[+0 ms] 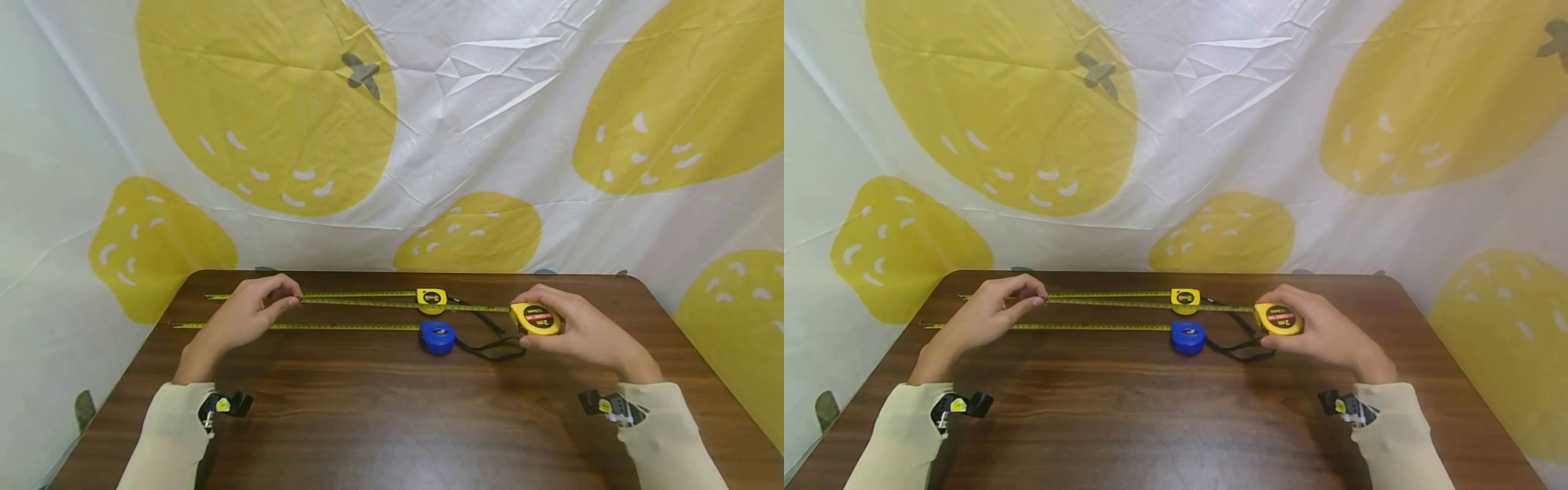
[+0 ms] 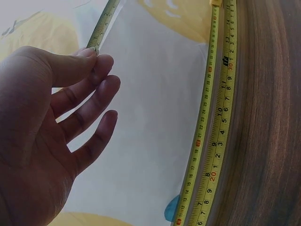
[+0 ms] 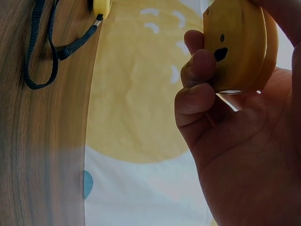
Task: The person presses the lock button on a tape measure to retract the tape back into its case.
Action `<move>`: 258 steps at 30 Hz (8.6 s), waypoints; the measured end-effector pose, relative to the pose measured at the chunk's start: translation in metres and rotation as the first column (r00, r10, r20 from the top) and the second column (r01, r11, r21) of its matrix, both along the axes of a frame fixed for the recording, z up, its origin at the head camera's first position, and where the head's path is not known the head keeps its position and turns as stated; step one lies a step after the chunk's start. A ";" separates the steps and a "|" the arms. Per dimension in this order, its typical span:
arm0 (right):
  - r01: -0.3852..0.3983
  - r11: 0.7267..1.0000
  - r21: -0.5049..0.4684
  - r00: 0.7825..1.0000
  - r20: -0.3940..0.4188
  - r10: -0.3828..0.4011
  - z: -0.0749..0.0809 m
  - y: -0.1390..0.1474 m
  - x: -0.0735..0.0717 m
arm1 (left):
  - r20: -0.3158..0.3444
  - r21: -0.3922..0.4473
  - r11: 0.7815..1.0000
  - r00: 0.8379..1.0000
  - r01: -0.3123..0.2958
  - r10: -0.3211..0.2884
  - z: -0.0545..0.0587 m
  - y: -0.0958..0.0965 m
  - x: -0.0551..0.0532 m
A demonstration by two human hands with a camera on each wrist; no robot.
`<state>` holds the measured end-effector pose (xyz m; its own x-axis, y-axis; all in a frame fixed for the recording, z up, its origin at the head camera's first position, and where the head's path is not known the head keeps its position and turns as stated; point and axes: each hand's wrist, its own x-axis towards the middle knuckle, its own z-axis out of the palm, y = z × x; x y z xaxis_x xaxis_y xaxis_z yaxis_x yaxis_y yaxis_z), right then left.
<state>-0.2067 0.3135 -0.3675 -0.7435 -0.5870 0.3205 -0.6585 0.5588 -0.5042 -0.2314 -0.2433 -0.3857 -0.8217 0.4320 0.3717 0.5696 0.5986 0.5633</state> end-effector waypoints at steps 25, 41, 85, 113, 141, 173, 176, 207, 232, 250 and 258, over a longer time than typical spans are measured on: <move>-0.003 1.000 0.009 1.000 -0.019 0.003 -0.002 -0.002 -0.002 | 0.012 -0.003 1.000 1.000 0.006 -0.006 -0.002 0.003 0.000; -0.017 1.000 0.004 0.999 -0.029 0.017 -0.001 -0.007 0.000 | -0.005 0.020 0.998 0.999 0.052 -0.051 -0.001 0.009 0.000; -0.054 0.998 0.039 0.998 0.044 0.052 -0.005 -0.031 0.002 | -0.018 0.025 0.985 0.985 0.170 -0.170 -0.016 0.041 -0.001; -0.087 0.994 0.073 0.996 0.027 0.085 -0.010 -0.046 0.003 | -0.024 0.035 0.975 0.976 0.218 -0.218 -0.019 0.053 -0.001; -0.104 0.989 0.101 0.994 -0.022 0.107 -0.016 -0.064 0.007 | -0.002 0.033 0.962 0.963 0.269 -0.269 -0.020 0.065 0.004; -0.105 0.991 0.081 0.994 -0.027 0.107 -0.023 -0.093 0.017 | -0.001 -0.002 0.943 0.943 0.332 -0.332 -0.023 0.080 0.007; -0.107 0.991 0.078 0.994 -0.030 0.110 -0.023 -0.095 0.017 | -0.003 -0.001 0.939 0.939 0.343 -0.343 -0.024 0.082 0.007; -0.112 0.994 -0.003 0.987 -0.117 0.111 -0.039 -0.129 0.030 | -0.057 0.064 0.926 0.927 0.373 -0.370 -0.035 0.124 0.024; -0.137 0.990 -0.039 0.986 -0.106 0.132 -0.034 -0.139 0.041 | 0.026 0.270 0.899 0.930 0.346 -0.366 -0.044 0.146 0.035; -0.124 0.992 -0.021 0.987 -0.101 0.122 -0.036 -0.143 0.040 | 0.035 0.268 0.897 0.927 0.352 -0.374 -0.044 0.146 0.035; -0.129 0.992 -0.012 0.987 -0.101 0.127 -0.037 -0.143 0.040 | 0.046 0.249 0.900 0.924 0.357 -0.380 -0.046 0.146 0.034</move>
